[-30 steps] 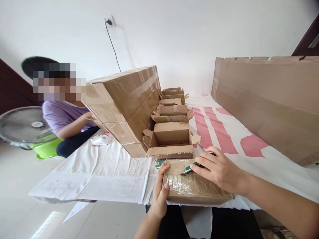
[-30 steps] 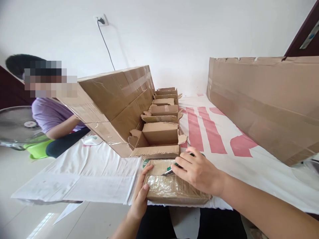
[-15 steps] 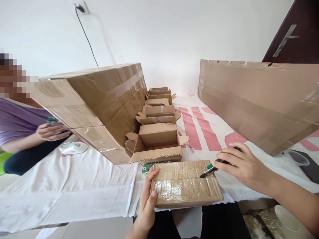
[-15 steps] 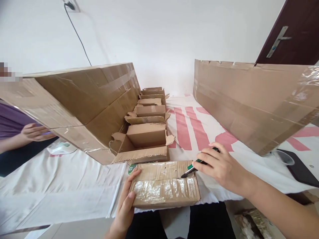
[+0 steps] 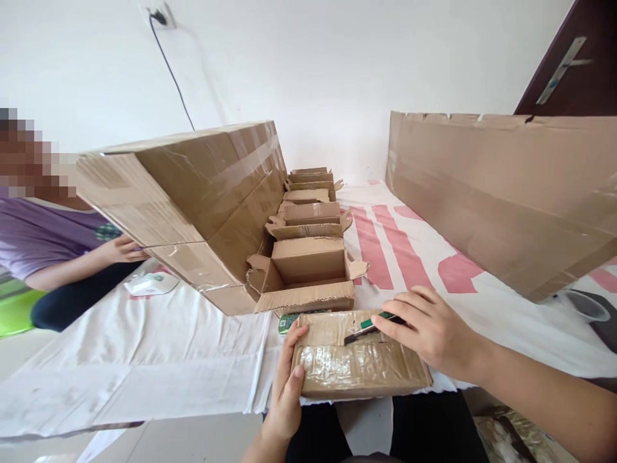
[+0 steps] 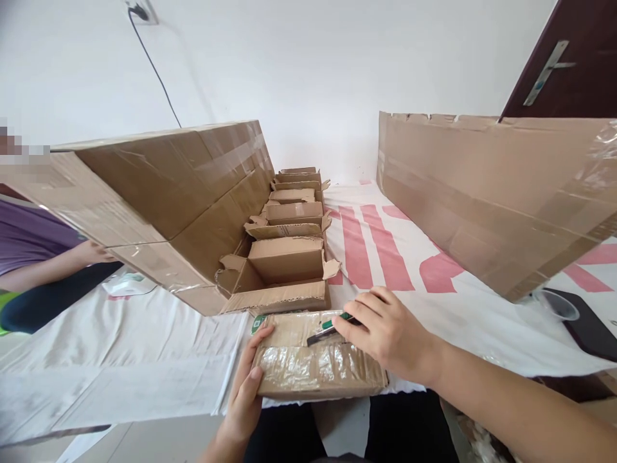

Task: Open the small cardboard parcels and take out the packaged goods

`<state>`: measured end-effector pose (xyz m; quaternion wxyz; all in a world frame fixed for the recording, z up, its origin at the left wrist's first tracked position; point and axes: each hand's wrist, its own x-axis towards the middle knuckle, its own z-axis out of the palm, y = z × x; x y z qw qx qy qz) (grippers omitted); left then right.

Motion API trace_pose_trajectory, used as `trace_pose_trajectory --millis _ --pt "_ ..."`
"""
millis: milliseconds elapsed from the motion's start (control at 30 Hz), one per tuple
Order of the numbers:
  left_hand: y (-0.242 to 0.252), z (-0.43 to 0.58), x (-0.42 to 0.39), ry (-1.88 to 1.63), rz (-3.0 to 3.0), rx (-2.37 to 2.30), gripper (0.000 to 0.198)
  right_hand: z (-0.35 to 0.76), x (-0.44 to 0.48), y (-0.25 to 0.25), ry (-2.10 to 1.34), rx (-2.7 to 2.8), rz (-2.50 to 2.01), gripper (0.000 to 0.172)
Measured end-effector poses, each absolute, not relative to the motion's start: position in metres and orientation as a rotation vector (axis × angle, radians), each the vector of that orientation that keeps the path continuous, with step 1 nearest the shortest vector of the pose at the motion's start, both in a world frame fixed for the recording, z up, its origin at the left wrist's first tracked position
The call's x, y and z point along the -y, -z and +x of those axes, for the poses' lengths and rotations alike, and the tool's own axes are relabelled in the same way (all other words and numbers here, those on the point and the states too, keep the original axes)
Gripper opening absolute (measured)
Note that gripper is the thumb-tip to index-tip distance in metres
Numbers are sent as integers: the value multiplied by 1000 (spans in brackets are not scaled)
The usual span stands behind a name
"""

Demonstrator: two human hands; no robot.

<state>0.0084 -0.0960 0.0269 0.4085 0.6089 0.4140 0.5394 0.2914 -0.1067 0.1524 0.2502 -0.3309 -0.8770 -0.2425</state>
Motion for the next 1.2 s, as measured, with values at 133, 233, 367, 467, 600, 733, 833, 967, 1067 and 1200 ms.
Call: trace_pose_trajectory --millis 133,233,367,467,600,733,833,967,1067,1200 --pt "-25 7 96 -1348 1556 -1035 49 283 103 -148 725 2428 -842 24" --pt "-24 7 95 -1346 1598 -1035 49 291 104 -149 740 2487 -841 22" --pt "-25 8 95 -1339 1596 -1048 50 309 112 -158 753 2553 -886 23" --pt "-24 8 95 -1339 1587 -1046 50 320 117 -167 735 2582 -914 28" --pt "-21 6 94 -1331 1606 -1041 49 329 121 -173 715 2607 -939 32" --pt "-20 5 93 -1321 1607 -1048 49 336 121 -178 693 2623 -970 29" --pt "-20 5 93 -1312 1604 -1054 47 341 122 -182 661 2651 -1015 30" --pt "-23 8 93 -1325 1588 -1054 46 348 126 -184 623 2701 -1055 32" --pt "-25 9 93 -1352 1530 -1062 47 356 127 -181 537 2639 -1098 35" --pt "-27 9 94 -1372 1465 -1081 47 371 124 -160 278 2475 -1237 32"
